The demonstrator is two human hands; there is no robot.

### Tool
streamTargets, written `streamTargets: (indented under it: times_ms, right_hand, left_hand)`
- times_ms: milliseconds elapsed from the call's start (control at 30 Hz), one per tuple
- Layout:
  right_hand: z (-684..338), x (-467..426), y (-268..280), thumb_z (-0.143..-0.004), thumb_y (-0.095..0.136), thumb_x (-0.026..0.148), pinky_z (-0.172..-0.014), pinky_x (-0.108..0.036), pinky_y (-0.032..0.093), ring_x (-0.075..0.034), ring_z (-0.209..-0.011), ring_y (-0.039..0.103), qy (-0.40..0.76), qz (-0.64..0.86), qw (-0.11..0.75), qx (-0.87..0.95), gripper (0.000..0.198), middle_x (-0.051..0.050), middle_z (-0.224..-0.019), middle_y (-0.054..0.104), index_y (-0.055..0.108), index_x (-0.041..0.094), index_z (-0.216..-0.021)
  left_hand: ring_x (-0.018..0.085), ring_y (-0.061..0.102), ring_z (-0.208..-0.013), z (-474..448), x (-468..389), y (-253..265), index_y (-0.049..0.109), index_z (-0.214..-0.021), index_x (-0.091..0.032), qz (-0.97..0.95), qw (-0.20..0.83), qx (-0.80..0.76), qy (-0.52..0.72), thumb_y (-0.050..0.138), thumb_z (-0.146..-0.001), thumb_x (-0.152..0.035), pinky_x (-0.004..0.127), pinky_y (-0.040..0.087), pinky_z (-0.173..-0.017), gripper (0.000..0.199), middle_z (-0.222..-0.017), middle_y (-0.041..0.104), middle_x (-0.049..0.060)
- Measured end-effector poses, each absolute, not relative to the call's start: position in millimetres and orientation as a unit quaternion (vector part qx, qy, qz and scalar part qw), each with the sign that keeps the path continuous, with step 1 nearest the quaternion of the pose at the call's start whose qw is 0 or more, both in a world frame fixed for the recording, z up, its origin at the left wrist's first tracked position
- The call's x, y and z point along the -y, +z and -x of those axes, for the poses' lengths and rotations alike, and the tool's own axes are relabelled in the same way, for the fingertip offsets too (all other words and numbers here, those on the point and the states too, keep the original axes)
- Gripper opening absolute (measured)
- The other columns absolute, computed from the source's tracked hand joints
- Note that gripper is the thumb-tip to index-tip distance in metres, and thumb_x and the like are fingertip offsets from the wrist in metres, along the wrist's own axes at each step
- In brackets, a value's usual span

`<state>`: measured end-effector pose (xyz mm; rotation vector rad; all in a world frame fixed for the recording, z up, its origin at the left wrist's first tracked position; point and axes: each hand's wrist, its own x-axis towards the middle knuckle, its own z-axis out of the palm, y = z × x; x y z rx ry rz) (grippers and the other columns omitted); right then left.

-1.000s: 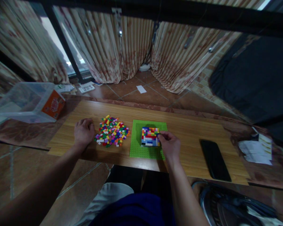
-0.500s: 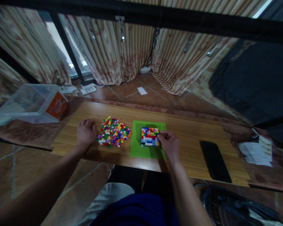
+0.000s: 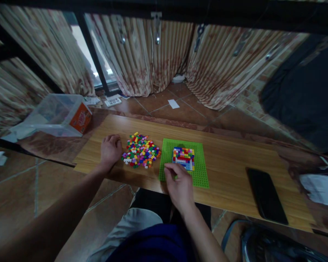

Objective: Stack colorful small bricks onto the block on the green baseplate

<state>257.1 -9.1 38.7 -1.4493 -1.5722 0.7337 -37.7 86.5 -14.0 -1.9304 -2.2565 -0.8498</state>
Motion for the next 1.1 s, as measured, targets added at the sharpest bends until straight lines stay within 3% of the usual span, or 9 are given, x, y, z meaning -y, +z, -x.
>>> streamTargets:
  times_ms: [233,467,800,1100]
  right_hand:
    - [-219,1,20,-0.091,0.05,0.018,-0.084,-0.035,0.049,-0.021,-0.093,0.064,0.249,0.528,0.313,0.749,0.023,-0.007,-0.098,0.07,0.069,0.023,-0.102]
    - [-209,-14,12,-0.093,0.047,0.015,-0.08,-0.033,0.046,-0.022,-0.09,0.06,0.196,0.519,0.248,0.794,0.023,-0.008,-0.091,0.066,0.069,0.022,-0.088]
    - [-235,7,32,-0.095,0.048,0.028,-0.077,-0.032,0.049,-0.019,-0.085,0.064,0.277,0.532,0.357,0.716,0.021,-0.004,-0.09,0.068,0.069,0.025,-0.093]
    - [-329,0,40,-0.084,0.059,0.047,-0.071,-0.033,0.049,-0.021,-0.079,0.065,0.189,0.703,0.413,0.547,0.031,-0.008,-0.091,0.072,0.073,0.02,-0.088]
  left_hand:
    - [0.033,0.057,-0.104,36,-85,-12,0.067,-0.101,-0.014,0.621,0.028,0.733,-0.276,0.044,-0.086,-0.02,0.047,0.044,-0.093,0.028,-0.107,0.066,0.016]
    - [0.032,0.057,-0.105,36,-85,-10,0.067,-0.101,-0.012,0.622,0.022,0.734,-0.27,0.044,-0.087,-0.02,0.046,0.043,-0.096,0.028,-0.108,0.066,0.017]
    - [0.032,0.058,-0.103,38,-86,-11,0.067,-0.098,-0.015,0.626,0.028,0.728,-0.276,0.044,-0.086,-0.022,0.046,0.044,-0.093,0.026,-0.106,0.067,0.015]
    - [0.032,0.058,-0.104,42,-89,-15,0.066,-0.099,-0.014,0.632,0.037,0.722,-0.279,0.043,-0.087,-0.024,0.048,0.043,-0.096,0.028,-0.106,0.067,0.016]
